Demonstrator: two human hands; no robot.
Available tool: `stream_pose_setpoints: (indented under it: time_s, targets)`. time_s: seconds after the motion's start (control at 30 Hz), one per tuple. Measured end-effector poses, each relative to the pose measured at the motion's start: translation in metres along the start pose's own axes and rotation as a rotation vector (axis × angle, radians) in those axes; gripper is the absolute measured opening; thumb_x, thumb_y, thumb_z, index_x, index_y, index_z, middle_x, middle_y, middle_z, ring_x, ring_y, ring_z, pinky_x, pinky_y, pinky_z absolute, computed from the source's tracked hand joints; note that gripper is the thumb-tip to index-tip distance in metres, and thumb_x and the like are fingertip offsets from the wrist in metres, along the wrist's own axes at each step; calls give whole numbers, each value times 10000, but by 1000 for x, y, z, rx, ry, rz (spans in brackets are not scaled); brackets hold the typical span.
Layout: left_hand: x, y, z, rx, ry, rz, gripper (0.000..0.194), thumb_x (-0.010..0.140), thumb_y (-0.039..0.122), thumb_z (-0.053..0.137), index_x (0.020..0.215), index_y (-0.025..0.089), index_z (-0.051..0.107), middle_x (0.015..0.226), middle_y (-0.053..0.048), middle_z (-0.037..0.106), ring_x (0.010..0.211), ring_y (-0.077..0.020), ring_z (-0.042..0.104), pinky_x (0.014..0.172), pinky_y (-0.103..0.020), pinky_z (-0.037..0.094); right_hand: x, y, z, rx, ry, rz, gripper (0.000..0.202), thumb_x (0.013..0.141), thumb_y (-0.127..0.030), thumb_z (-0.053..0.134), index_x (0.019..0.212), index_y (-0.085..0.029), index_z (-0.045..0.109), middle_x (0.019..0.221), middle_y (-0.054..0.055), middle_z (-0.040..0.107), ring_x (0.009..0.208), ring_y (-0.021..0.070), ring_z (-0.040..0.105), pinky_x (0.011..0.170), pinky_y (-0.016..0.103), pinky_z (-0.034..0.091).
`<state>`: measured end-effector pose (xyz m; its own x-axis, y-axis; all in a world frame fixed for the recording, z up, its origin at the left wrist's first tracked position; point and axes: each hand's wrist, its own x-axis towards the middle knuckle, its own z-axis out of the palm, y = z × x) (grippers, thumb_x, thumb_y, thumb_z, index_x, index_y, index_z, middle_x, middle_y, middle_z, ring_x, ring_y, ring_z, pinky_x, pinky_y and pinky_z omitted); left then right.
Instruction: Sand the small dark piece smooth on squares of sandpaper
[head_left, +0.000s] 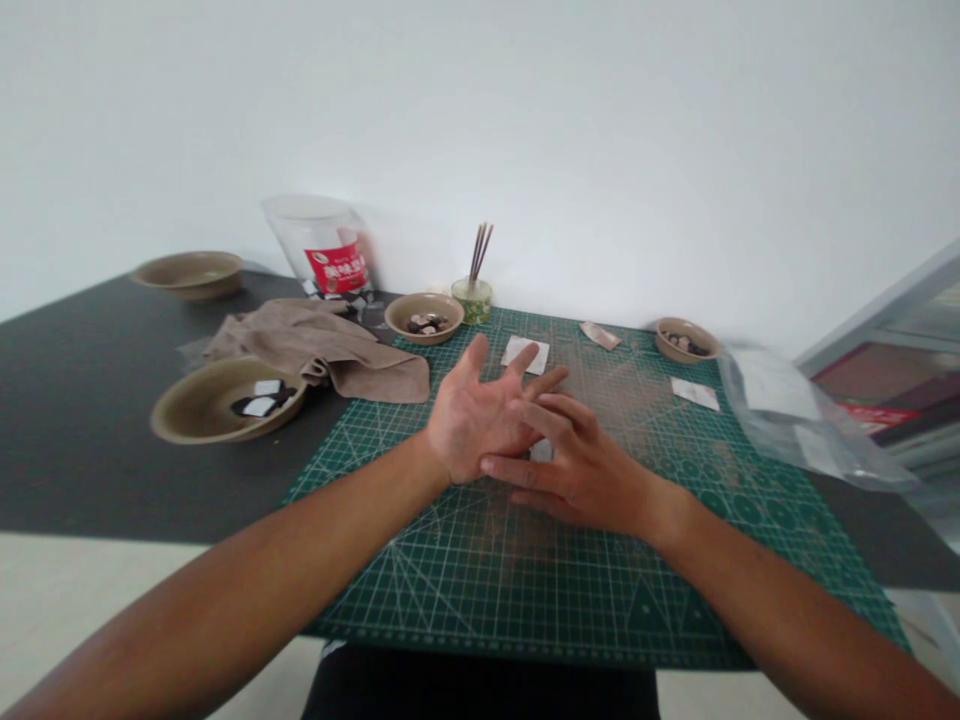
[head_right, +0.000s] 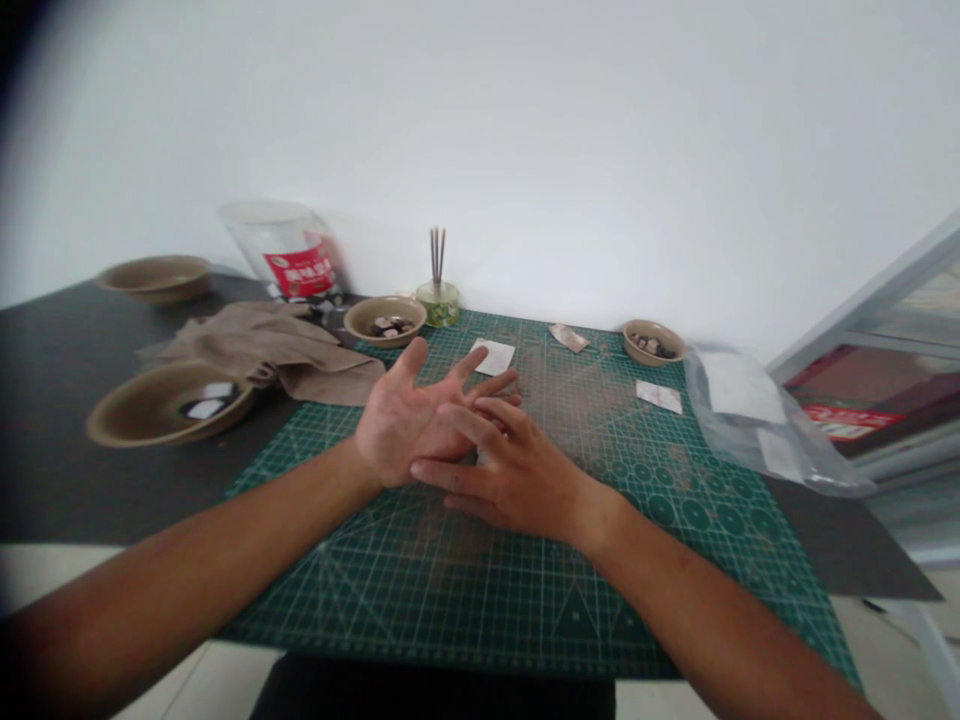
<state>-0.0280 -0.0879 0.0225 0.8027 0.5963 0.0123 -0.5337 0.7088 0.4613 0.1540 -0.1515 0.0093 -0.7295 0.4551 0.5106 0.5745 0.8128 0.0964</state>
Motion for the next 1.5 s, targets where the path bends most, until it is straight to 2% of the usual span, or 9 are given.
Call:
stream_pose_setpoints:
  time_s: [0.4, 0.6, 0.83, 0.93, 1.0, 1.1, 1.2, 1.33, 1.5]
  targets:
    - [-1, 1, 1, 4, -26, -8, 629, 892, 725, 399, 1244, 267, 648, 1276, -109, 670, 1129, -285, 638, 841, -372, 512, -5, 20, -7, -79, -35, 8, 405, 946, -448, 618, 1347, -398, 596, 1512, 77, 398, 1400, 285, 336, 1162, 535, 346]
    - [-1, 1, 2, 11, -48, 21, 634, 894, 716, 399, 1245, 252, 649, 1265, -118, 676, 1236, -324, 584, 971, -446, 464, -6, 17, -2, -70, 25, 120, 424, 938, -469, 615, 1345, -353, 603, 1529, 91, 392, 1382, 335, 350, 1136, 578, 357]
    - [1, 0, 3, -23, -74, 32, 653, 906, 720, 358, 1234, 238, 653, 1249, -125, 682, 1074, -287, 654, 862, -404, 491, -6, 18, 0, -50, 100, 360, 521, 953, -465, 585, 1440, -295, 508, 1520, 139, 388, 1366, 368, 385, 1130, 630, 318]
    - [1, 1, 2, -23, -58, 28, 660, 899, 731, 363, 1212, 234, 664, 1263, -129, 675, 1113, -301, 646, 928, -438, 476, -5, 13, -2, 117, 151, 285, 428, 959, -407, 597, 1372, -296, 564, 1381, 130, 516, 1286, 311, 494, 1086, 557, 402]
    - [1, 2, 1, -16, -34, 21, 651, 897, 731, 374, 1199, 237, 670, 1272, -125, 671, 1175, -320, 623, 984, -468, 451, -2, 5, -4, 381, 124, 199, 361, 981, -351, 572, 1337, -292, 582, 1213, 93, 623, 1152, 237, 593, 1006, 454, 491]
    - [2, 2, 0, -8, -12, 34, 629, 901, 717, 388, 1204, 244, 671, 1277, -115, 667, 1230, -335, 594, 1014, -488, 434, 4, -8, -9, 834, -30, 190, 343, 1015, -311, 520, 1350, -259, 570, 1053, 40, 710, 959, 156, 673, 886, 332, 551]
    - [5, 0, -1, -3, -16, 56, 604, 909, 701, 393, 1183, 248, 684, 1271, -109, 671, 1223, -334, 599, 995, -481, 452, 11, -17, -14, 1149, -201, 286, 351, 1029, -348, 491, 1349, -239, 585, 1128, 46, 727, 930, 134, 700, 846, 292, 569]
    - [8, -6, 0, 0, -16, 39, 563, 922, 669, 405, 1199, 262, 677, 1260, -99, 677, 1185, -320, 622, 973, -467, 470, 18, -19, -14, 1265, -293, 338, 360, 1023, -376, 499, 1324, -223, 623, 1237, 72, 715, 1154, 170, 667, 1015, 355, 529]
    - [8, -6, 3, 19, 16, 68, 572, 921, 675, 425, 1306, 294, 611, 1274, -80, 665, 1160, -296, 629, 987, -445, 465, 15, -10, -5, 1307, -144, 523, 363, 1033, -425, 464, 1280, -233, 650, 1169, 63, 744, 1092, 178, 699, 996, 398, 554]
